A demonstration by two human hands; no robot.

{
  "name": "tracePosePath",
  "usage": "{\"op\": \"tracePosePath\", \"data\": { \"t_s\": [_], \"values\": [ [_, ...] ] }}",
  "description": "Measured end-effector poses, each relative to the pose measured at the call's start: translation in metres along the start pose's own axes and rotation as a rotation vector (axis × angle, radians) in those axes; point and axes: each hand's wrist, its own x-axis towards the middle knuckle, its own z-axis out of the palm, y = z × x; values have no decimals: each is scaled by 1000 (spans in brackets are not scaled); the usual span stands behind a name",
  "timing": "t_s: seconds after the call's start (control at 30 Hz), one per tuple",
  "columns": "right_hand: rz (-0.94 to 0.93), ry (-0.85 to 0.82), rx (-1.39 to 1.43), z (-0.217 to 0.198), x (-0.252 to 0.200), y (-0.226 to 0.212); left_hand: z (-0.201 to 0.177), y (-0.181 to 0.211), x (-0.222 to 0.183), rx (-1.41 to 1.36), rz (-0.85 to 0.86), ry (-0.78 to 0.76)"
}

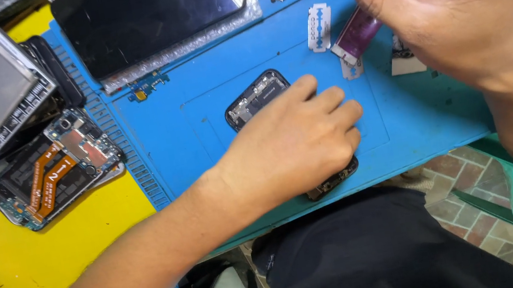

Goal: Adjusting and pressing down adhesive strips and internal components inside a mobile phone during a repair process.

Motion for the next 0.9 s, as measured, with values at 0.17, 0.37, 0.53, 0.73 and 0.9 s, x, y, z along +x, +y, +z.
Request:
{"op": "tracePosePath", "data": {
  "t_s": [0.17, 0.37, 0.53, 0.73, 0.9],
  "values": [
    [21, 46, 76, -1, 16, -2, 4, 1, -2, 49, 83, 82],
    [40, 75, 41, -1, 20, -5, 8, -7, -3, 10, 92, 106],
    [19, 83, 54, -1, 26, -6, 5, -3, -6, 99, 115, 178],
    [74, 116, 51, 1, 32, -9, 5, -4, -7, 155, 132, 144],
    [105, 114, 64, 3, 30, -7, 8, -4, -8, 157, 133, 136]
  ]
}}
